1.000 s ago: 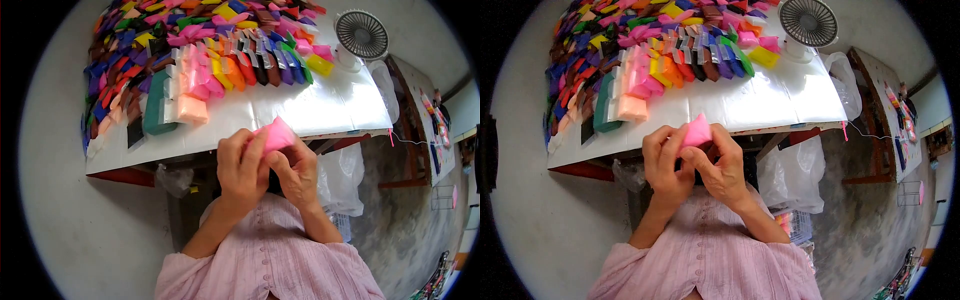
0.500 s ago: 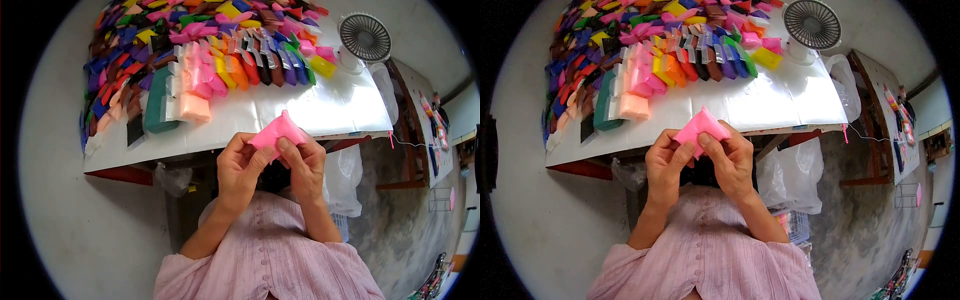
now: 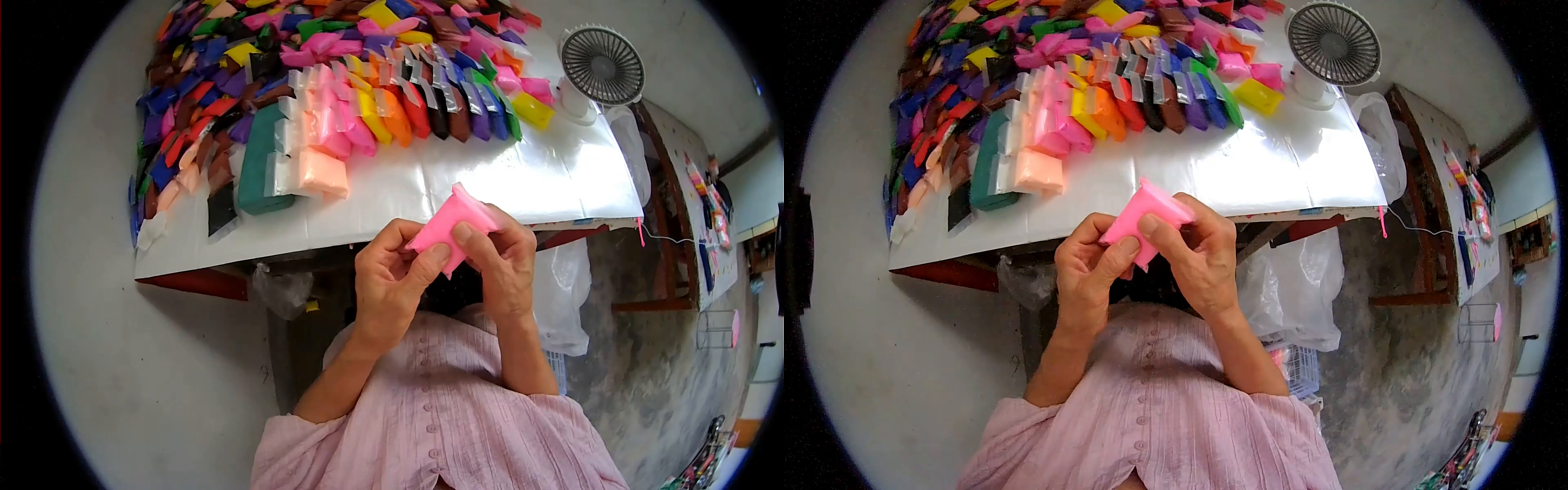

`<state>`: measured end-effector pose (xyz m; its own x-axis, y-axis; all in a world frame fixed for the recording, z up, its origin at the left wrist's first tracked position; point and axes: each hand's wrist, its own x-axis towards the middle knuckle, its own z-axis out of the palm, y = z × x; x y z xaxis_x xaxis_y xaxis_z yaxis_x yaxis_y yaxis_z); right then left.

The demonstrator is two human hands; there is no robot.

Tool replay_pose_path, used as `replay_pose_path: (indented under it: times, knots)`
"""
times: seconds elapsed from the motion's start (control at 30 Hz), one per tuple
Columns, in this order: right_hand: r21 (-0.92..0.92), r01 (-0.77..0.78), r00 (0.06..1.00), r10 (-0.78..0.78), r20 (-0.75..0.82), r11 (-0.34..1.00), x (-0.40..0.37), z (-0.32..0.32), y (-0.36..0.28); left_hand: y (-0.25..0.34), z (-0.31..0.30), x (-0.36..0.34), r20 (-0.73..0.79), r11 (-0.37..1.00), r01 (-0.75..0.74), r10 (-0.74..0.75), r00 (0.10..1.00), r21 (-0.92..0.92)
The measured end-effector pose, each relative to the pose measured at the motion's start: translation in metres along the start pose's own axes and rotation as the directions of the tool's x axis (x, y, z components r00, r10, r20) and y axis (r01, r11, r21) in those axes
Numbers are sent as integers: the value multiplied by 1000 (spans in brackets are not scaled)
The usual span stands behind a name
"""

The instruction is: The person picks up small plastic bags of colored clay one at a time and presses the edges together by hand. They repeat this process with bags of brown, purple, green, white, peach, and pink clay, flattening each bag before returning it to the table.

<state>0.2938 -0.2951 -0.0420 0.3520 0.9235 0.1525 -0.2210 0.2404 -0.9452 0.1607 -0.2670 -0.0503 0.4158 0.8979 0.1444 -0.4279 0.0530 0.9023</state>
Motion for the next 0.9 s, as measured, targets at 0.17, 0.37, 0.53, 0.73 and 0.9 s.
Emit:
replay_pose_path:
  times: [0.17,0.37,0.53,0.73,0.9]
  knots:
    - [-94,98,993,-91,71,991,5,-4,1,-1,-3,-2,0,999,-11,11,1000,40]
    - [-234,311,950,-308,50,921,14,4,12,1,-5,-3,4,998,-6,6,1000,64]
    - [-379,328,943,-322,83,865,17,3,3,-2,-7,-5,10,992,5,-6,1000,129]
    - [-428,355,926,-375,39,831,17,5,10,-4,-5,-5,-41,996,-6,9,999,86]
    - [-313,173,981,-193,-33,934,0,2,6,-7,-11,2,-159,1000,11,-10,987,4]
